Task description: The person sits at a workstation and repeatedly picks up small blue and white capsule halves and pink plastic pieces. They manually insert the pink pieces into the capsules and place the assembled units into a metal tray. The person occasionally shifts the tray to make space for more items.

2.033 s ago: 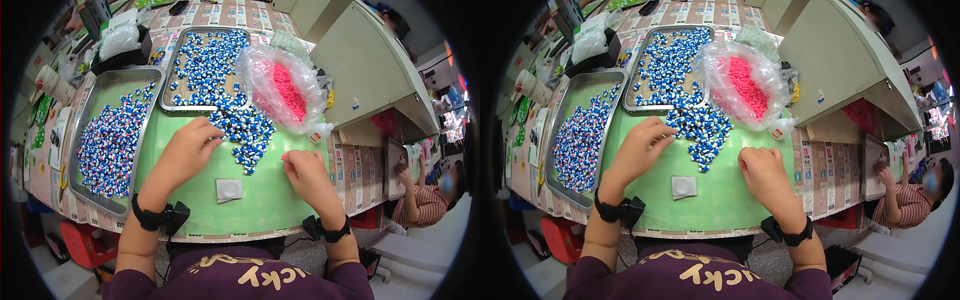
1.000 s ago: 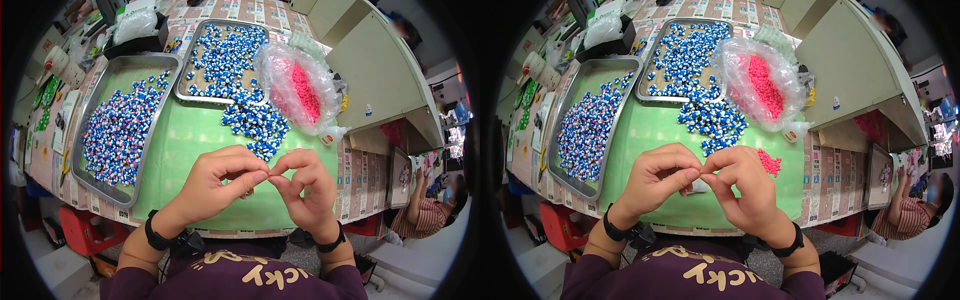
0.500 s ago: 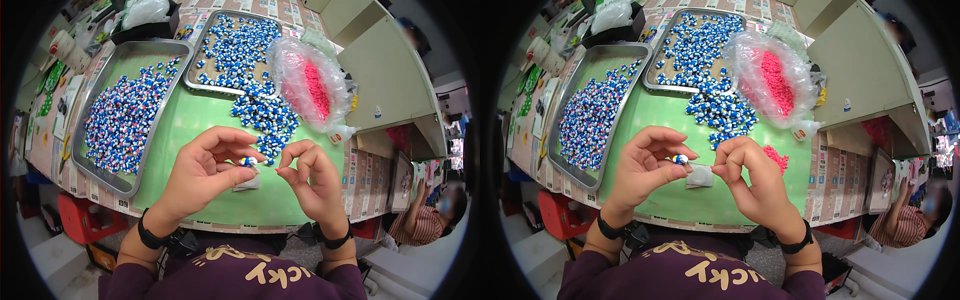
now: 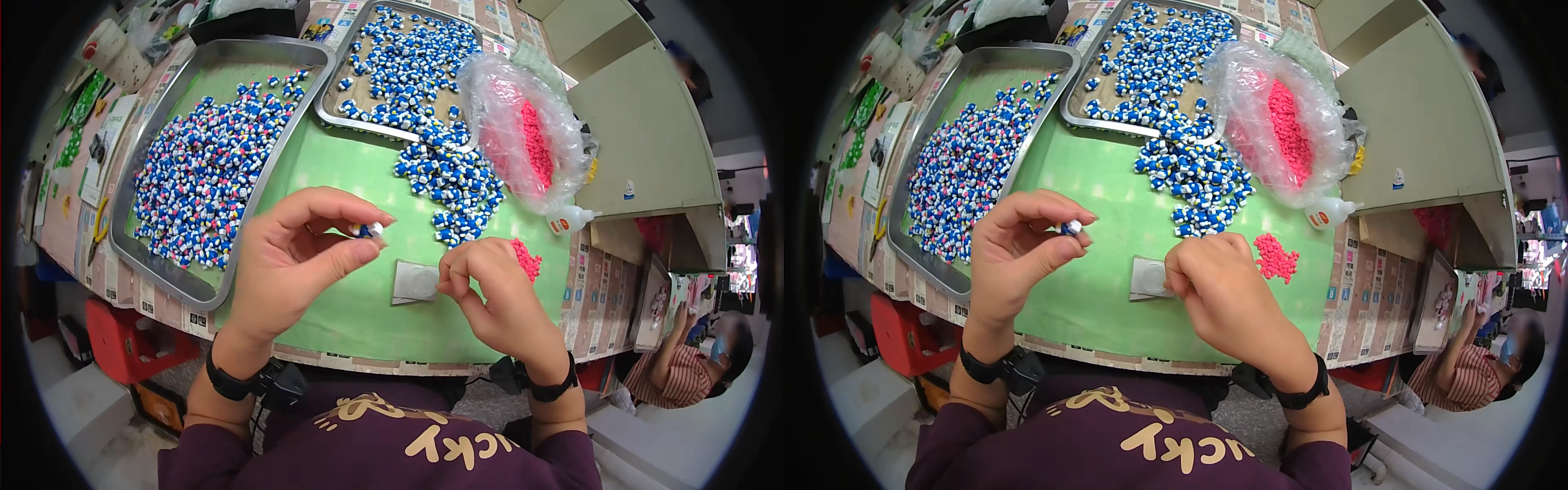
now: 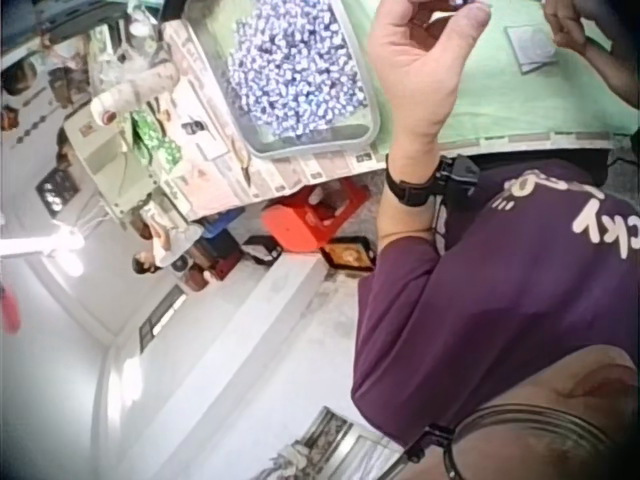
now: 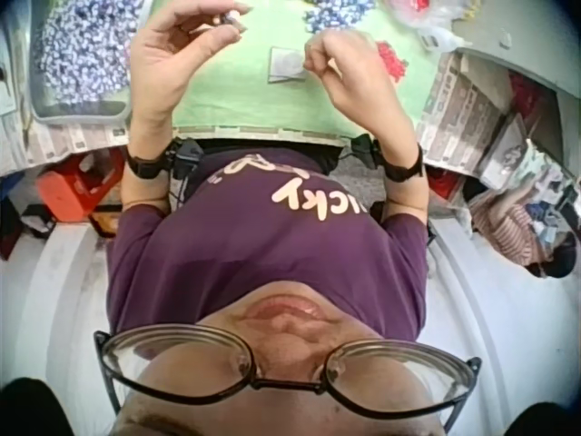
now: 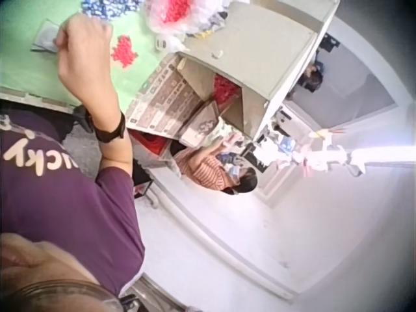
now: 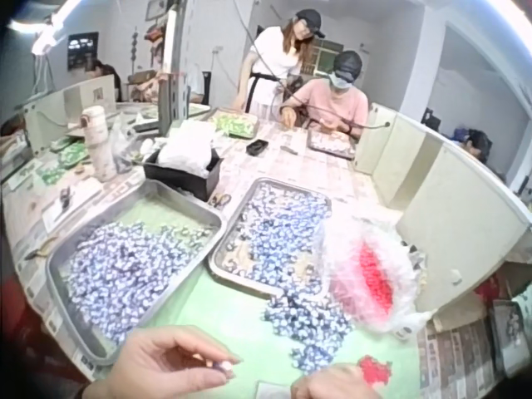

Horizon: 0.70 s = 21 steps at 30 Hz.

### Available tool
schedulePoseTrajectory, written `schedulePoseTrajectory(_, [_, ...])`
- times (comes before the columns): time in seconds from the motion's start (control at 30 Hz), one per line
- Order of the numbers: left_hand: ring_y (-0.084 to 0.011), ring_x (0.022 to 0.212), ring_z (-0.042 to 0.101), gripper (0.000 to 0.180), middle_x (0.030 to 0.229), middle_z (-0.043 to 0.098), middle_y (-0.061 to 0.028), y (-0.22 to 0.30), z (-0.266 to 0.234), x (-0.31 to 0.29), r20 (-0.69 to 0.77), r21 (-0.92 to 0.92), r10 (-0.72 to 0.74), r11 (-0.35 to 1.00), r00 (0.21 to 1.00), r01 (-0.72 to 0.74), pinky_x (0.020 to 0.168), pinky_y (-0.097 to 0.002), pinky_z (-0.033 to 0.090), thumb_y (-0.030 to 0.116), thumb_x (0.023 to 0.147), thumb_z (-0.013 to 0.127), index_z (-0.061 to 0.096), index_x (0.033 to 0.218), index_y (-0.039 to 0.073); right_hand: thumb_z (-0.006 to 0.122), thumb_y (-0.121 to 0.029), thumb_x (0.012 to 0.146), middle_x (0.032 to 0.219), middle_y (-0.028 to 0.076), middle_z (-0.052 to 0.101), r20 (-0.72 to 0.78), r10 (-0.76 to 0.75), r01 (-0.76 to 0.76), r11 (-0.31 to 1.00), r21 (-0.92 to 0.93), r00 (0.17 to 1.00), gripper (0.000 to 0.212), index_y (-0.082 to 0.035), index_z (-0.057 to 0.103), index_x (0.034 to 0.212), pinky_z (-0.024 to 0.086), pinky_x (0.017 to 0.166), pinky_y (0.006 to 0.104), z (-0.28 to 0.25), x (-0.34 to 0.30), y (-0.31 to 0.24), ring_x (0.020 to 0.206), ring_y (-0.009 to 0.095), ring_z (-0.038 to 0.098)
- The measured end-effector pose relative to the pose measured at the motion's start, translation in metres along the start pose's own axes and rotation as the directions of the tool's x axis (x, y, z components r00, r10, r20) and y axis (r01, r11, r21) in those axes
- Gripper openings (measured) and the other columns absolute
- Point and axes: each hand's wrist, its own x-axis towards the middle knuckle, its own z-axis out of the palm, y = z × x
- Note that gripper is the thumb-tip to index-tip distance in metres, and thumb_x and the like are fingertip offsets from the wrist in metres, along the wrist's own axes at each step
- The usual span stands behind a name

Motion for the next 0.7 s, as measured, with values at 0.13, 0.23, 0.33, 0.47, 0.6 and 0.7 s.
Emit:
schedulePoseTrajectory(0.13, [-0.0153,0.099,0.063,0.024,0.106,0.065,-0.0109,0.005,-0.011,-0.004,-0.038,-0.039,-0.125,0.992,0.991,0.123,0.083,-0.0266,0.053,-0.007,0.083,0.066,0.063,0.107,-0.002,0.054,0.011,0.068,0.073,0.004,0.049,0.032,-0.018,0.019,0.999,-0.040,0.999,0.025,-0.008,0.047,0.081,0.037,0.081,0.0364,0.005,0.002,0.003,0.076,0.025,0.053])
schedulePoseTrajectory(0.23, [-0.0151,0.099,0.062,0.025,0.106,0.065,-0.0105,0.001,-0.009,-0.004,-0.045,-0.023,-0.092,0.996,0.995,0.091,0.083,-0.0266,0.053,-0.007,0.084,0.065,0.063,0.108,-0.002,0.055,0.011,0.067,0.073,0.004,0.049,0.026,-0.014,0.015,0.998,-0.060,1.000,0.025,-0.008,0.047,0.081,0.037,0.082,0.0361,0.007,0.005,-0.001,0.075,0.025,0.053])
schedulePoseTrajectory(0.33, [-0.0167,0.093,0.064,0.026,0.107,0.064,-0.0143,0.000,-0.002,0.000,-0.064,-0.009,-0.082,0.997,0.995,0.082,0.080,-0.0276,0.055,-0.008,0.083,0.064,0.062,0.108,-0.003,0.058,0.011,0.069,0.075,0.003,0.051,0.015,0.001,-0.001,1.000,-0.019,1.000,0.026,-0.009,0.047,0.081,0.037,0.084,0.0354,0.002,0.005,-0.004,0.076,0.024,0.054])
schedulePoseTrajectory(0.47, [-0.0196,0.094,0.066,0.026,0.109,0.064,-0.0150,0.000,0.005,0.004,-0.028,-0.030,-0.122,0.992,0.992,0.121,0.084,-0.0294,0.054,-0.008,0.084,0.063,0.061,0.109,-0.003,0.064,0.009,0.074,0.080,0.002,0.057,-0.136,0.087,-0.048,0.962,0.268,0.987,0.026,-0.009,0.046,0.081,0.036,0.085,0.0340,-0.007,0.002,-0.009,0.079,0.021,0.055])
schedulePoseTrajectory(0.6, [-0.0213,0.092,0.067,0.023,0.107,0.064,-0.0152,-0.002,0.023,0.006,0.014,-0.179,-0.168,0.969,0.986,0.168,0.084,-0.0303,0.054,-0.007,0.085,0.064,0.058,0.107,-0.003,0.064,0.008,0.083,0.087,0.006,0.058,-0.281,0.114,0.056,0.844,0.533,0.953,0.026,-0.008,0.043,0.081,0.042,0.072,0.0280,-0.016,0.006,-0.025,0.077,0.014,0.053])
schedulePoseTrajectory(0.7, [-0.0211,0.091,0.067,0.020,0.102,0.064,-0.0138,0.001,0.040,0.012,0.034,-0.240,-0.161,0.957,0.986,0.165,0.082,-0.0302,0.055,-0.006,0.083,0.066,0.058,0.101,-0.001,0.063,0.007,0.086,0.089,0.008,0.057,-0.406,0.032,0.200,0.834,0.515,0.913,0.025,-0.007,0.042,0.081,0.042,0.066,0.0255,-0.017,0.011,-0.026,0.076,0.013,0.051])
